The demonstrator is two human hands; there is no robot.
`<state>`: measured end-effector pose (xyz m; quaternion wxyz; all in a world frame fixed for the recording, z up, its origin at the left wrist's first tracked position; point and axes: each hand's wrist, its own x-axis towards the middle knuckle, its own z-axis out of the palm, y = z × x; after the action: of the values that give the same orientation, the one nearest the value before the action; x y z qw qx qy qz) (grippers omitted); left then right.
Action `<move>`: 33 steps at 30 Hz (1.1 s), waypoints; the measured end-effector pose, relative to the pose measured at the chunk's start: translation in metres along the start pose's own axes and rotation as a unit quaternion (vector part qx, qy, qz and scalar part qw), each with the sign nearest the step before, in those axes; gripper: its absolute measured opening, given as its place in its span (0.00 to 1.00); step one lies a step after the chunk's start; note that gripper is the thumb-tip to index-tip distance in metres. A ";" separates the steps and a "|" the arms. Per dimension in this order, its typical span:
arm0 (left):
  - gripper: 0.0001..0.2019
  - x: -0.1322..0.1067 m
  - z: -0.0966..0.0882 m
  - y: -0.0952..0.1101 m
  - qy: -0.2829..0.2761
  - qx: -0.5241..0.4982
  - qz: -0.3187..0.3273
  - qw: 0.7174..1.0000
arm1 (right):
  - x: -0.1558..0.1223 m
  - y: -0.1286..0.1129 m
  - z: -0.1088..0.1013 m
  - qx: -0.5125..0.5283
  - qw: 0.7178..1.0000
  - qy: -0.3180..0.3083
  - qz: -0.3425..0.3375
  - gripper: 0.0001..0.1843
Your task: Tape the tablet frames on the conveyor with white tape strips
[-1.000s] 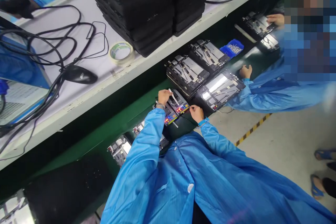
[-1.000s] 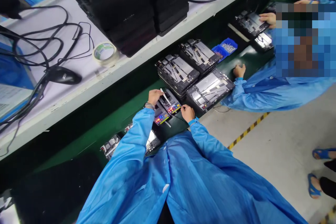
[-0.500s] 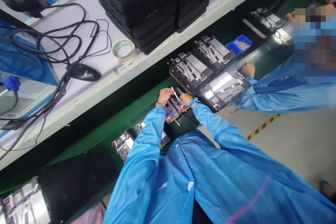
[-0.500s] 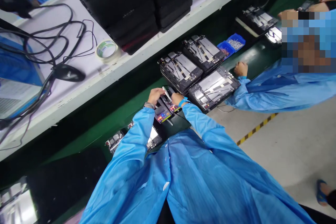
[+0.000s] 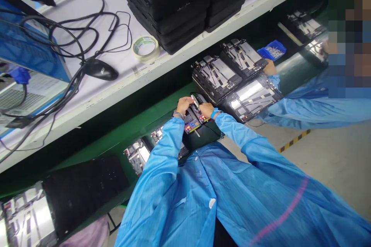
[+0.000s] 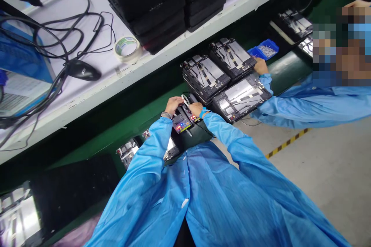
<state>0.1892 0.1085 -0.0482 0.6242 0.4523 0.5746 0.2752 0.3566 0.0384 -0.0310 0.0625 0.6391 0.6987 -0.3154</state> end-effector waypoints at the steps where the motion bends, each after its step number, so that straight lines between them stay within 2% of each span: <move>1: 0.11 0.000 -0.001 -0.001 -0.001 -0.002 0.001 1.000 | 0.000 0.000 0.000 -0.008 1.000 0.001 -0.006 0.11; 5: 0.13 0.002 -0.002 -0.003 0.003 -0.006 0.008 1.000 | -0.001 0.004 -0.003 -0.038 0.999 0.010 -0.019 0.11; 10: 0.11 0.001 0.001 0.001 0.007 0.005 0.026 1.000 | -0.002 0.006 -0.004 -0.023 0.999 0.024 -0.008 0.11; 22: 0.08 -0.002 0.003 0.025 0.028 -0.019 0.038 0.999 | -0.005 -0.008 -0.026 0.060 0.996 0.056 0.020 0.11; 30: 0.09 -0.004 0.000 0.038 0.038 -0.032 0.053 0.997 | 0.005 -0.008 -0.025 0.067 0.995 0.069 0.015 0.10; 33: 0.10 -0.005 -0.003 0.043 0.042 -0.035 0.062 0.997 | 0.013 -0.008 -0.031 0.077 0.991 0.109 0.011 0.11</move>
<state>0.1927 0.1242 -0.0078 0.5965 0.4528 0.5612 0.3524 0.3564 0.0656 -0.0097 -0.0602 0.6802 0.6678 -0.2962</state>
